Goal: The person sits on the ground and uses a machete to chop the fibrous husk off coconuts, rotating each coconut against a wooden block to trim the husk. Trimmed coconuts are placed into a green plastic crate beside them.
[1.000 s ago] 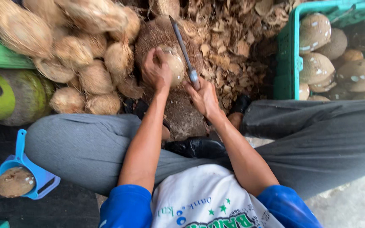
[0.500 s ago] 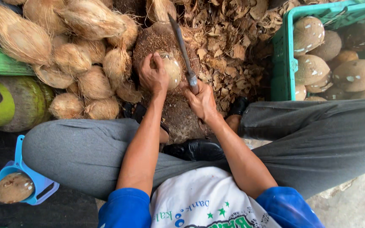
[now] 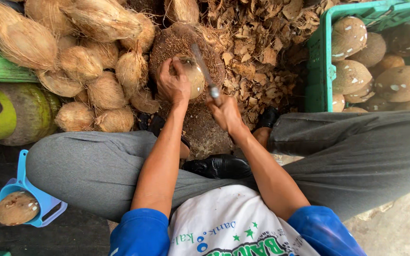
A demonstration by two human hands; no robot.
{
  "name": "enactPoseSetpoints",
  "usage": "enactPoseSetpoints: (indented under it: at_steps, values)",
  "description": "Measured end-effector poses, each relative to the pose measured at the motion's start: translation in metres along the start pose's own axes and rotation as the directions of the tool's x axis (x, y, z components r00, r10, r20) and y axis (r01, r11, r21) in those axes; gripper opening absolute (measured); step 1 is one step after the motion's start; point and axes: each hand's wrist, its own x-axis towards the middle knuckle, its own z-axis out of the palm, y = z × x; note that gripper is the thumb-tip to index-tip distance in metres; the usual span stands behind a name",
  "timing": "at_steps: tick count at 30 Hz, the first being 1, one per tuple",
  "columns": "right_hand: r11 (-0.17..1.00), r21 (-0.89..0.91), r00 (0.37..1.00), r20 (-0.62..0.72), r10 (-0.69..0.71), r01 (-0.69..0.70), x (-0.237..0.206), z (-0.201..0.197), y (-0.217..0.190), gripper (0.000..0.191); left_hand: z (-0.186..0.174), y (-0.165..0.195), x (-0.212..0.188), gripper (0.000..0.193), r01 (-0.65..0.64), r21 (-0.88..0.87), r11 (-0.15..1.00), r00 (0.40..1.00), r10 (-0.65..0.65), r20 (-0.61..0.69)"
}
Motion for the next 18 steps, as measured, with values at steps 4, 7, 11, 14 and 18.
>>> enactPoseSetpoints:
  at_steps: [4,7,11,14,18]
  values:
    - [0.997,-0.064,0.999,-0.009,0.047,-0.048,0.004,-0.004,-0.001,0.027,0.000,0.001,0.002,0.041,0.045,-0.026,0.999,0.999,-0.045,0.024]
    - [0.973,0.076,0.970,-0.121,-0.209,0.219,0.002,-0.003,0.002,0.048,0.000,0.000,0.001,0.039,0.019,-0.055,0.998,1.000,-0.018,0.018]
    - [0.993,0.107,0.999,-0.032,-0.040,0.044,-0.003,0.002,0.005,0.037,0.002,-0.002,0.003,0.038,0.019,-0.057,0.998,1.000,-0.020,-0.009]
    - [0.975,-0.007,0.968,0.120,0.219,-0.220,-0.002,-0.001,0.000,0.028,-0.005,-0.001,0.010,0.040,0.135,-0.136,0.981,0.990,-0.127,0.065]
    - [0.988,0.148,0.998,0.056,0.031,-0.039,-0.002,-0.011,-0.013,0.030,-0.015,0.000,0.024,0.044,0.222,-0.260,0.940,0.966,-0.177,0.186]
